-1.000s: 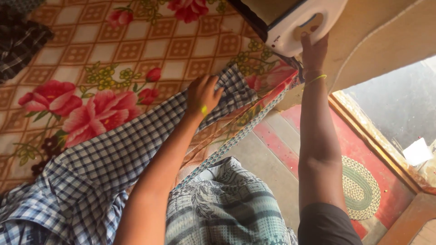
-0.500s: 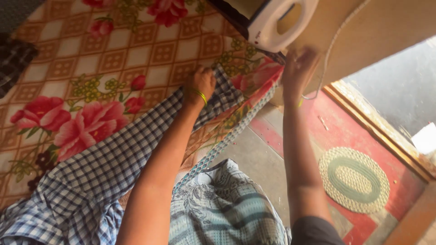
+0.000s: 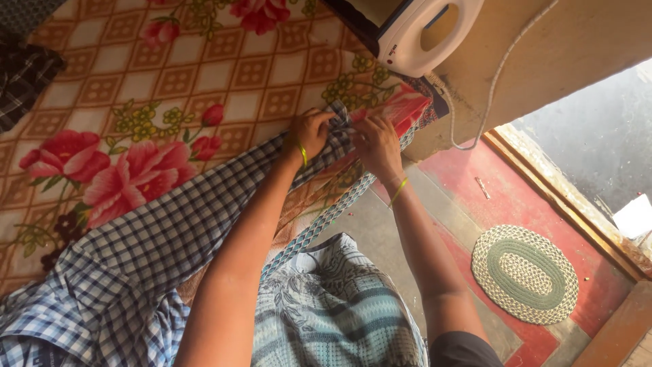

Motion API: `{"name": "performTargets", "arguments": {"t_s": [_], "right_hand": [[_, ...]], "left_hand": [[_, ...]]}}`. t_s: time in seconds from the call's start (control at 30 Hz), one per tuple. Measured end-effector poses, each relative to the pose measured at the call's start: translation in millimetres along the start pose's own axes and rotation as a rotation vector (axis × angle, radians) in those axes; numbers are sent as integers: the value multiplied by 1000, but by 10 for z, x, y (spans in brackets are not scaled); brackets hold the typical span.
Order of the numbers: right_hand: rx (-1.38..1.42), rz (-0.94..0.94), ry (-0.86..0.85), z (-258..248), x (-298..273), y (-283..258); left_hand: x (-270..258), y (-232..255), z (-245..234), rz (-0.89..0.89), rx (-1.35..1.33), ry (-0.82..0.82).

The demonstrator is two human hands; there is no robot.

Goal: The person irons a blue and white checkered shirt on a floral-patterned table. They use a white electric iron to smooth the fabric, repeatedly adjusting the shirt's position and sleeves with their hands to ensure even coverage.

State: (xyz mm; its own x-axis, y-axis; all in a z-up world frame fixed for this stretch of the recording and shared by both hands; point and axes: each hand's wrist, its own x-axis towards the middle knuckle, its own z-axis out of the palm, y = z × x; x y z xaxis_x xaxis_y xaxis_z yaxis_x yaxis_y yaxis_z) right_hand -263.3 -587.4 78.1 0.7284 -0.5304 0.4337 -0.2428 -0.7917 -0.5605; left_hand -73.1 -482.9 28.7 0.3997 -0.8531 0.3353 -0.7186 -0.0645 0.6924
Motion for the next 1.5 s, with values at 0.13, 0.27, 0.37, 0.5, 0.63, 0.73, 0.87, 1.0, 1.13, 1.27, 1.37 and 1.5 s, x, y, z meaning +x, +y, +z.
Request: {"name": "performTargets", "arguments": {"t_s": [0.13,0.27,0.37,0.5,0.63,0.73,0.87,1.0,1.13,1.27,1.37,1.5], "right_hand": [[-10,99,-33,102,137,-17],[-216,58,31,236,184,-56],[-274,41,69,281,149,-85],[-339,70,122,301,153,-136],[-297,-123,88,235,100,-210],[-247,-237,6,243,110,-248],[-210,-239,-135,307,167,-264],[-286,-255,-188,326,159,-150],[-174,-199,-228,323,127,-95],[-79,-169,-204,297,123,-64],[-54,-160,-197,305,117,-48],[-62,-186,-177,281,122,-70]], "left_hand": [[26,-106,-29,-86,-41,-53],[51,-152,-46,-112,-45,-108],[59,-207,-79,-188,-207,-153],[66,-244,-139,-92,-223,-214],[37,-217,-94,16,-59,-181],[27,-250,-69,80,14,-161],[24,-297,-176,-24,-287,-205],[-115,-283,-469,-85,-273,-206],[-429,-164,-674,133,170,-22],[-684,-75,-760,-33,134,-77],[-804,-144,-754,-67,65,-111],[-822,-282,-705,-199,-127,-79]]}}
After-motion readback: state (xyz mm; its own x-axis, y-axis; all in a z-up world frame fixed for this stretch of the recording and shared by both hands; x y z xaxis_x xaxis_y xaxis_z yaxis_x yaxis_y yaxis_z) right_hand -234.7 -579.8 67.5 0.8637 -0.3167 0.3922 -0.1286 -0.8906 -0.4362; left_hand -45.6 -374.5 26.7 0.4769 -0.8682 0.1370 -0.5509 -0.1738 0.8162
